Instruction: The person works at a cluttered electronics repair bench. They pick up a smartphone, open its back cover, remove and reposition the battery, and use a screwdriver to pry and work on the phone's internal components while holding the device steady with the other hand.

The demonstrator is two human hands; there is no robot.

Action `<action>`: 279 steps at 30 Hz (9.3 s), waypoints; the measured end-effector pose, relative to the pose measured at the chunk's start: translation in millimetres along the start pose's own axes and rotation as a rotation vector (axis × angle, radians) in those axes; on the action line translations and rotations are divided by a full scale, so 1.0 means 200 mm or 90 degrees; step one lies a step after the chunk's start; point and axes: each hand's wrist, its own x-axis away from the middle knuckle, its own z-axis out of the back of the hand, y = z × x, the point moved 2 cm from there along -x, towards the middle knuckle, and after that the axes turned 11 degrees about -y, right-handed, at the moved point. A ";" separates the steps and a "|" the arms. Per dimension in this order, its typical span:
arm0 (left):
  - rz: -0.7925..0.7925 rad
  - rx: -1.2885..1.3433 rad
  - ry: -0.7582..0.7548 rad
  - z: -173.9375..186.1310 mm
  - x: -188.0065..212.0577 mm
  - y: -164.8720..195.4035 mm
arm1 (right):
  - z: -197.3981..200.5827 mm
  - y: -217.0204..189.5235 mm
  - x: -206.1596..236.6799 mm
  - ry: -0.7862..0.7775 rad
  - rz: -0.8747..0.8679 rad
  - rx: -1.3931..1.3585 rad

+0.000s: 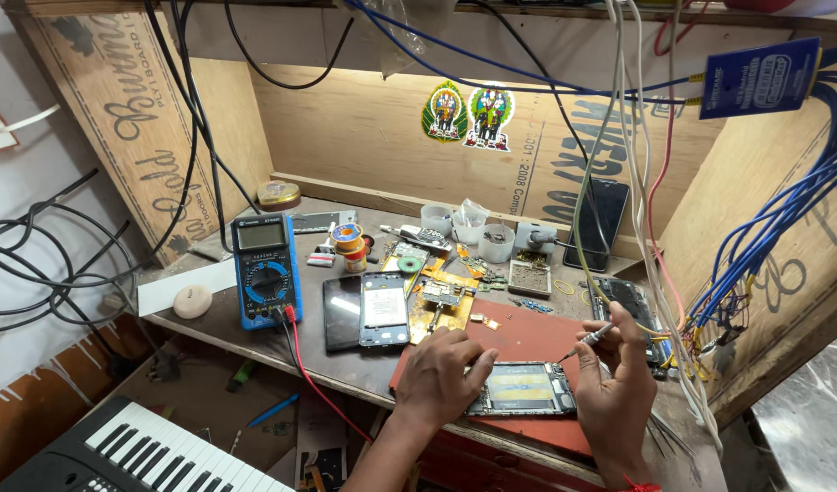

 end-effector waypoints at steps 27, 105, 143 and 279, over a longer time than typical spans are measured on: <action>0.008 0.006 -0.012 -0.01 0.00 0.00 | -0.01 -0.03 0.00 -0.009 0.078 0.030; 0.024 0.012 -0.007 -0.01 0.00 0.00 | 0.00 -0.01 -0.01 -0.005 0.058 -0.011; 0.011 0.004 -0.003 -0.01 0.00 0.00 | 0.01 -0.03 -0.01 0.003 0.088 0.074; -0.123 -0.069 -0.102 -0.04 -0.03 -0.08 | 0.03 0.02 0.04 0.061 0.008 -0.028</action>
